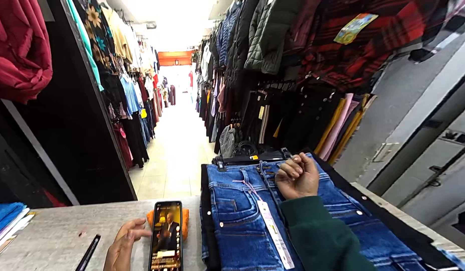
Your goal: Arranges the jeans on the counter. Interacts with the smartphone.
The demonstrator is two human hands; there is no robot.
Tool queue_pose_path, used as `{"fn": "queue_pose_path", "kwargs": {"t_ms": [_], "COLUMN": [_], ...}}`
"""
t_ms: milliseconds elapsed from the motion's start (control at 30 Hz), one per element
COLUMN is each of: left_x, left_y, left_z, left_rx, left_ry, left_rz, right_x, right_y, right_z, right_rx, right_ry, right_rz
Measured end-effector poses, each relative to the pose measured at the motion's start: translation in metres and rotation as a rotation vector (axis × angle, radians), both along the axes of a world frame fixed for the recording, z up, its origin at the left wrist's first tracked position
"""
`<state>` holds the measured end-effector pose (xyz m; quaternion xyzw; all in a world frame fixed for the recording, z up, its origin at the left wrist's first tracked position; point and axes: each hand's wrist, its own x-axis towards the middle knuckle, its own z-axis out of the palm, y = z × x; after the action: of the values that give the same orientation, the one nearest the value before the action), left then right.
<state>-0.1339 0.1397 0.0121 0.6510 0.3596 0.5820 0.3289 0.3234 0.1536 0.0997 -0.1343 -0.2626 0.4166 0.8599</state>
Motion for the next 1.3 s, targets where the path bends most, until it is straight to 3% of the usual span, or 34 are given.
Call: {"fn": "queue_pose_path", "kwargs": {"t_ms": [133,567,767,1300], "left_x": [0.009,0.023,0.017,0.004], "left_y": [0.003,-0.007,0.001,0.004], "left_z": [0.011,0.033,0.010,-0.004], "left_rx": [-0.055,-0.120,0.046,0.122], "left_ry": [-0.031,0.215,0.218,0.154], "left_rz": [-0.004,-0.017,0.020,0.043], "right_x": [-0.004,-0.011,-0.011,-0.001], "right_y": [0.000,-0.003,-0.004,-0.004], "right_z": [0.004,0.007,0.009,0.002], "right_rx": [-0.016,-0.028,-0.015,-0.009], "right_ry": [0.049,0.098,0.097,0.006], "right_rz": [0.001,0.015,0.012,-0.003]}}
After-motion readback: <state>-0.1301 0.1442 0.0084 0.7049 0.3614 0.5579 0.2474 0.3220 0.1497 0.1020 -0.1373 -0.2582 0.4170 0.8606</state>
